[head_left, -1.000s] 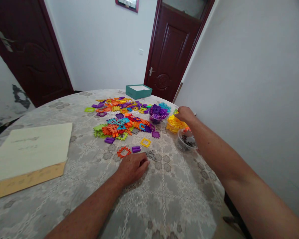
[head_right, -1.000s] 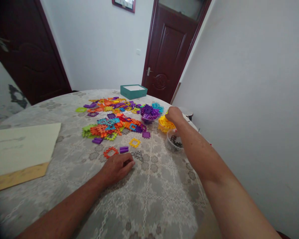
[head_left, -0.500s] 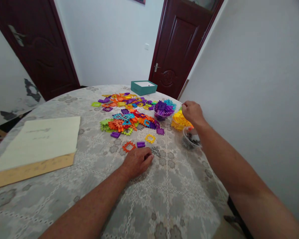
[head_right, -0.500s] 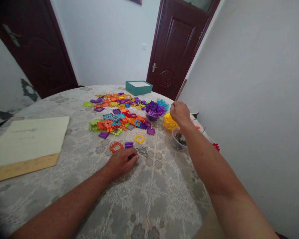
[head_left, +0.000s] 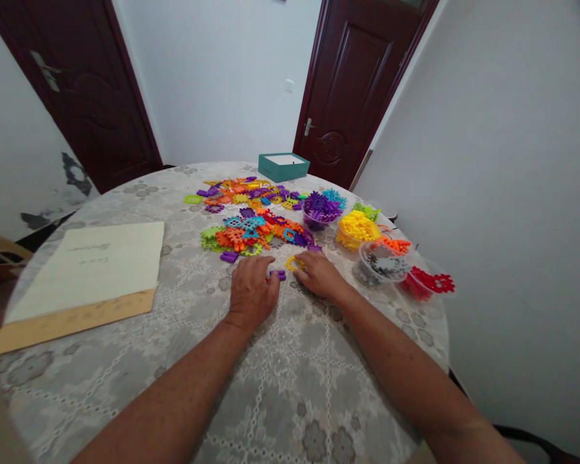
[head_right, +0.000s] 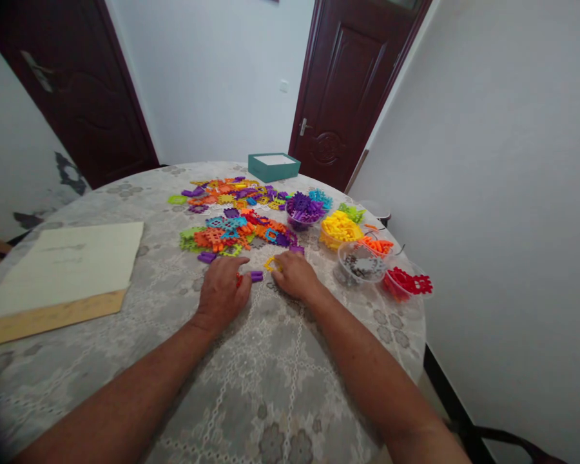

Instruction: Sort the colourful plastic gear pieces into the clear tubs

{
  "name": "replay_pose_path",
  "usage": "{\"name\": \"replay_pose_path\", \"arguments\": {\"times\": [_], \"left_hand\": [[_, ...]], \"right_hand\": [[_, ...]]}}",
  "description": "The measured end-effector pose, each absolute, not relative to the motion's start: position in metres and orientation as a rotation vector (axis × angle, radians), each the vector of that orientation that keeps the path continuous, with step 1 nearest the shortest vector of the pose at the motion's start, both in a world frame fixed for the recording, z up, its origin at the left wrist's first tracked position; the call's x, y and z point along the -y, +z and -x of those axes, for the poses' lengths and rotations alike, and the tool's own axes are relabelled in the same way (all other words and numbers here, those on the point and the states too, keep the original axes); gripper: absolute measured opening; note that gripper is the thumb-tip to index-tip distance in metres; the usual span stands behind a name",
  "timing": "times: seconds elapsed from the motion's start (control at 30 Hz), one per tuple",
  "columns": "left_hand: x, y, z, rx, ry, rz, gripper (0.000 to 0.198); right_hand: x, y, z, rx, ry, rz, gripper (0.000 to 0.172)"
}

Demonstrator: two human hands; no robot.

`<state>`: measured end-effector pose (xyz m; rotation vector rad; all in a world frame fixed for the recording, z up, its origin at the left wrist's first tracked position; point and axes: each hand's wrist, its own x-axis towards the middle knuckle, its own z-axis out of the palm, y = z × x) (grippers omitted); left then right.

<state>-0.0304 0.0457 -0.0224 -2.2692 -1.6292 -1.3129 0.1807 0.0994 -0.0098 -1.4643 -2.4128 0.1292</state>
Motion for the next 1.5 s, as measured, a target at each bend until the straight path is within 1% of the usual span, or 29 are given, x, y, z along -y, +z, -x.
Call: {"name": "replay_pose_path", "arguments": {"times": [0.13,0.2,0.3,0.33,0.4,0.47,0.57,0.67,0.73,0.77,0.9,1.0,1.1,1.17,1.27,1.37,1.43,1.5], "left_hand": [[-0.045,-0.026,0.030,1.690,-0.979,2.441,0.025],[-0.044,-0.026,0.030,1.722,-0.875,2.478,0.025],[-0.044,-0.024,0.030,1.754,-0.838,2.492,0.027],[-0.044,-0.024,0.030,1.755,-0.834,2.496,0.027],[-0.045,-0.024,0.030,1.746,-0.827,2.496,0.026],[-0.046,-0.025,0.031,1.733,-0.815,2.487,0.026],[-0.047,-0.027,0.032,1.723,-0.800,2.484,0.026],[-0.048,-0.027,0.032,1.721,-0.800,2.489,0.028],[-0.048,-0.026,0.032,1.724,-0.802,2.486,0.028],[-0.048,-0.026,0.032,1.725,-0.804,2.486,0.027],[-0.047,-0.023,0.031,1.727,-0.809,2.479,0.026],[-0.047,-0.023,0.031,1.726,-0.796,2.469,0.027],[-0.048,-0.023,0.030,1.715,-0.786,2.465,0.027],[-0.048,-0.024,0.031,1.724,-0.778,2.469,0.027],[-0.048,-0.024,0.030,1.744,-0.770,2.475,0.028],[-0.047,-0.024,0.030,1.736,-0.774,2.477,0.028],[-0.047,-0.024,0.030,1.722,-0.776,2.479,0.029],[-0.047,-0.024,0.030,1.715,-0.773,2.478,0.029]], "right_hand": [[-0.093,-0.012,-0.177,2.403,0.125,1.458,0.031],[-0.092,-0.015,-0.179,2.352,0.138,1.439,0.034],[-0.093,-0.019,-0.183,2.176,0.193,1.439,0.045],[-0.094,-0.019,-0.184,2.129,0.220,1.442,0.046],[-0.094,-0.016,-0.186,2.092,0.282,1.440,0.040],[-0.093,-0.007,-0.189,2.106,0.338,1.412,0.033],[-0.096,0.019,-0.204,2.088,0.330,1.372,0.030],[-0.112,0.051,-0.237,1.934,0.214,1.416,0.035],[-0.129,0.071,-0.268,1.767,0.186,1.484,0.044],[-0.139,0.080,-0.285,1.698,0.219,1.513,0.046],[-0.169,0.103,-0.339,1.359,0.506,1.617,0.038],[-0.176,0.108,-0.358,1.200,0.717,1.641,0.040],[-0.174,0.106,-0.360,1.171,0.804,1.653,0.044],[-0.172,0.102,-0.358,1.194,0.817,1.661,0.043],[-0.168,0.094,-0.355,1.391,0.752,1.660,0.042],[-0.165,0.087,-0.355,1.662,0.536,1.641,0.041],[-0.164,0.086,-0.356,1.748,0.414,1.622,0.040],[-0.165,0.087,-0.357,1.775,0.360,1.601,0.039]]}}
